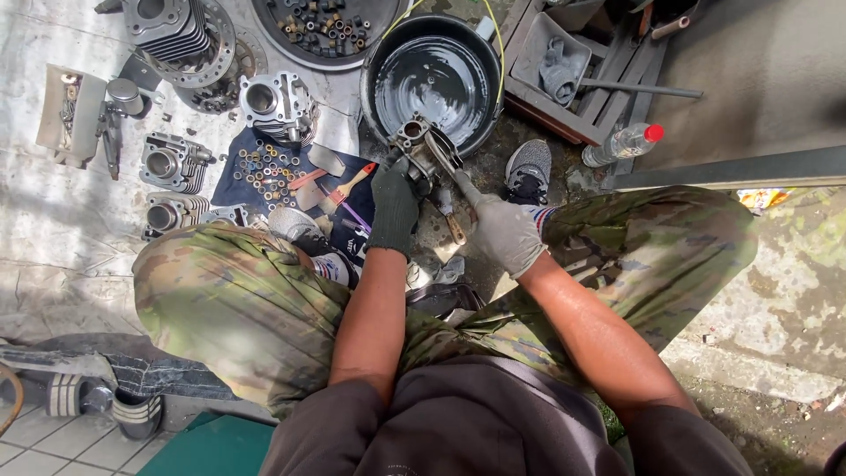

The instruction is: Cleaning carbon deposits and debris from a motorcycle engine component using a metal scraping tool.

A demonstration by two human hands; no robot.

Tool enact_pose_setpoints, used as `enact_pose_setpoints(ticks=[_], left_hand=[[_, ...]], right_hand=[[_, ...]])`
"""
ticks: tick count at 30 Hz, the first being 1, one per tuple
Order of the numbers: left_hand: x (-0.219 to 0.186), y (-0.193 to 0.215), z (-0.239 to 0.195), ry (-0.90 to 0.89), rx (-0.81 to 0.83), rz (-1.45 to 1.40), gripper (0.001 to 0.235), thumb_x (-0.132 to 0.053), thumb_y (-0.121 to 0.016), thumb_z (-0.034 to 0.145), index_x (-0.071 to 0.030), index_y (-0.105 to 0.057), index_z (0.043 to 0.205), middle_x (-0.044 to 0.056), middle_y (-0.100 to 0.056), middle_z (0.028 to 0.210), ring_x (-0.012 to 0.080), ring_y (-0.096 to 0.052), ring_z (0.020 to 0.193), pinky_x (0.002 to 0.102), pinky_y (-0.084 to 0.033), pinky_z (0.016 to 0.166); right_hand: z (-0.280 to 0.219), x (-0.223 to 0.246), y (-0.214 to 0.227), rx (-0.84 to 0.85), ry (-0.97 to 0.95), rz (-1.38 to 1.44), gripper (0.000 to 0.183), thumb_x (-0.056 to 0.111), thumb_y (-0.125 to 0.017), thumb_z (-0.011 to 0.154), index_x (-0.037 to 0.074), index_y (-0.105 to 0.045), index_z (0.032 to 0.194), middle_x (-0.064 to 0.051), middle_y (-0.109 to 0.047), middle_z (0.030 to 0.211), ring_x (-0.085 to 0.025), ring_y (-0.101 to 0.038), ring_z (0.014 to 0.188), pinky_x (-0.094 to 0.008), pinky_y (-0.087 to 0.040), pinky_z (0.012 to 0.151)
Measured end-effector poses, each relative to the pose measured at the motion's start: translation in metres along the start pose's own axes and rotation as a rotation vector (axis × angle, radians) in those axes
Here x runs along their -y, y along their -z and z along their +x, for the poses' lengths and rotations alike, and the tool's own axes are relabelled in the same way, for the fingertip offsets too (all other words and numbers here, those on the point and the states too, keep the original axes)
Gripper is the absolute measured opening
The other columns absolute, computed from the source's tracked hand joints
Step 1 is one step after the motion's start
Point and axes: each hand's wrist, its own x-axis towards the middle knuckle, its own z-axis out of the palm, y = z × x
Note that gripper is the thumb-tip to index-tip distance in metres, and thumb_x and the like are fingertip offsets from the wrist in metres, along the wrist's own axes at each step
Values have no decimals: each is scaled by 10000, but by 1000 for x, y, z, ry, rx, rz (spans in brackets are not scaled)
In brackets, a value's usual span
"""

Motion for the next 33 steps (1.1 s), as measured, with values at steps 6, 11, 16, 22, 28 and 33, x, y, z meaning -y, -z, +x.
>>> enact_pose_setpoints(ticks=[6, 11, 16, 22, 28, 33], left_hand=[[-3, 7, -8, -19, -44, 80, 337, -81, -637, 924, -38, -586, 1254, 93, -641, 798, 182, -648, 582, 333, -622, 423], [-9, -16, -24, 7, -47, 72, 385, -80, -614, 934, -7, -553, 1307, 59, -602, 761, 158, -609, 552, 323, -618, 426], [-23, -25, -40, 19, -65, 151, 383, -92, -619, 917, -49, -584, 1296, 20, -584, 765, 122, -609, 568, 308, -627, 432], [-3, 14, -6, 9, -115, 235, 368, -92, -560, 951, -17, -579, 1311, 120, -679, 836, 210, -698, 618, 311, -624, 431], [-14, -16, -19, 30, -42, 166, 383, -91, -591, 928, -12, -582, 1303, 177, -707, 921, 263, -729, 702, 375, -658, 472], [-21, -26, -24, 24, -25, 146, 406, -121, -713, 873, -19, -610, 1252, 156, -701, 904, 253, -724, 713, 357, -661, 485]], right_hand=[[-16, 7, 13, 5, 30, -23, 649, 241, -476, 989, 320, -283, 1603, -153, -709, 1039, -371, -708, 1028, -535, -564, 911], [-14, -7, -20, -118, 92, 15, 456, 254, -536, 919, 237, -575, 1372, -133, -713, 1020, -342, -718, 979, -499, -585, 819], [-3, -28, -14, -60, 93, 231, 561, 220, -500, 989, 220, -420, 1545, -215, -626, 1353, -446, -621, 1174, -584, -530, 949], [2, -7, -15, 31, 56, 120, 607, 274, -463, 1004, 374, -309, 1583, -141, -669, 1301, -386, -641, 1190, -546, -514, 1019], [-19, -22, 8, 101, -51, 274, 574, 288, -507, 995, 404, -390, 1544, -178, -720, 1177, -459, -635, 1132, -591, -527, 959], [-13, -28, 5, 83, -104, 462, 505, 353, -581, 975, 375, -513, 1475, -201, -733, 1105, -461, -632, 1140, -546, -532, 956]])
